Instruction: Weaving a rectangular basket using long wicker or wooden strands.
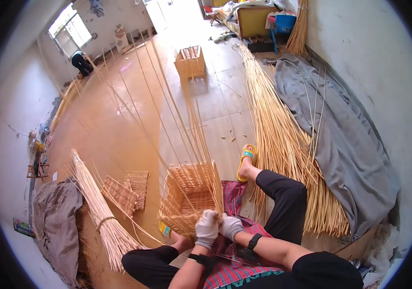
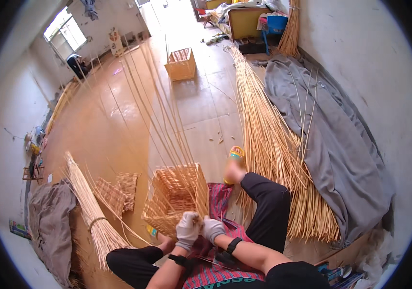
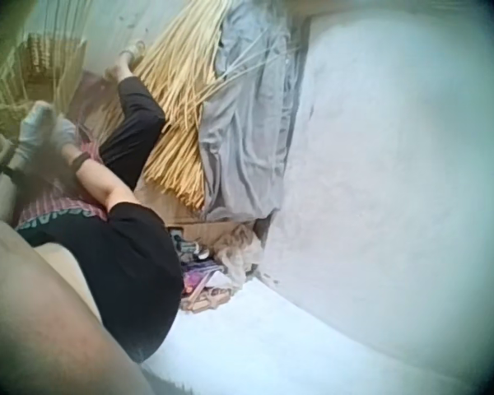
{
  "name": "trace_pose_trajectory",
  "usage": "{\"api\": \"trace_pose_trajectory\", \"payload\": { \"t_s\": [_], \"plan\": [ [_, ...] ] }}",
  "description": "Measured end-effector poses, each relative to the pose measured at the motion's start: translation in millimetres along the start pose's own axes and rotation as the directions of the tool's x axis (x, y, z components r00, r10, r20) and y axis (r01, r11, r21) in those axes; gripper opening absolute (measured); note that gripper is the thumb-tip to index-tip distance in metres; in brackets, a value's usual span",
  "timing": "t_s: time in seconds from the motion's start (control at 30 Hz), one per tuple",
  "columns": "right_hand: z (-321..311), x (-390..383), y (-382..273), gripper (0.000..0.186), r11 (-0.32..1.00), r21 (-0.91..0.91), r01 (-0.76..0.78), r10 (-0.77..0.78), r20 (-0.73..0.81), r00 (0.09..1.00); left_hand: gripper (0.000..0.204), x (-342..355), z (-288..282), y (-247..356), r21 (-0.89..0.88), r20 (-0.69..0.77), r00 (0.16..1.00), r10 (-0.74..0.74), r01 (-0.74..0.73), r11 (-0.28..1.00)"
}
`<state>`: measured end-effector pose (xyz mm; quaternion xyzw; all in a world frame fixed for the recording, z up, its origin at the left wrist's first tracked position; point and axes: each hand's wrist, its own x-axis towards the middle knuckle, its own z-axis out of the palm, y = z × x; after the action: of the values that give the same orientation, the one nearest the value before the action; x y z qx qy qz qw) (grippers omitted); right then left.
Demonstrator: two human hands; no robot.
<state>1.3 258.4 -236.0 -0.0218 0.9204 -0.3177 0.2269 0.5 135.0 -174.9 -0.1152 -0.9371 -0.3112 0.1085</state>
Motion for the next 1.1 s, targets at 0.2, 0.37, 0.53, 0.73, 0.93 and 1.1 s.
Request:
{"api": "trace_pose_trajectory", "payload": {
  "t_s": [0.2, 0.37, 0.53, 0.73, 0.93, 1.1],
  "plan": [
    [1, 35, -19, 0.044, 0.966, 0.178, -0.185, 0.173, 0.082, 0.982, 0.03, 18, 38, -51, -0.024, -0.164, 0.985, -0.046, 0.043, 0.999],
    [-81, -8, -40, 0.05, 0.998, 0.056, -0.003, -0.015, 0.317, 0.948, 0.045, 92, 70, -94, 0.049, -0.12, 0.972, -0.204, 0.211, 0.976],
    [-193, -122, 34, 0.038, 0.646, 0.741, 0.186, -0.246, -0.028, 0.969, 0.087, 78, 74, -87, 0.073, 0.067, 0.982, -0.175, 0.17, 0.983],
    [-168, -166, 276, 0.036, 0.002, 0.996, -0.091, 0.484, 0.079, 0.872, 0.067, -100, 57, -103, 0.439, 0.74, 0.399, -0.541, 0.323, 0.839],
    [25, -188, 407, 0.056, 0.663, 0.213, -0.717, 0.691, 0.192, 0.697, 0.031, -96, -35, -62, 0.24, 0.789, 0.464, -0.403, 0.371, 0.897],
    [76, -203, 371, 0.034, 0.335, 0.669, -0.664, 0.76, 0.224, 0.61, 0.054, -60, -264, 46, -0.084, 0.406, 0.703, -0.584, 0.665, 0.743]
  ]
}}
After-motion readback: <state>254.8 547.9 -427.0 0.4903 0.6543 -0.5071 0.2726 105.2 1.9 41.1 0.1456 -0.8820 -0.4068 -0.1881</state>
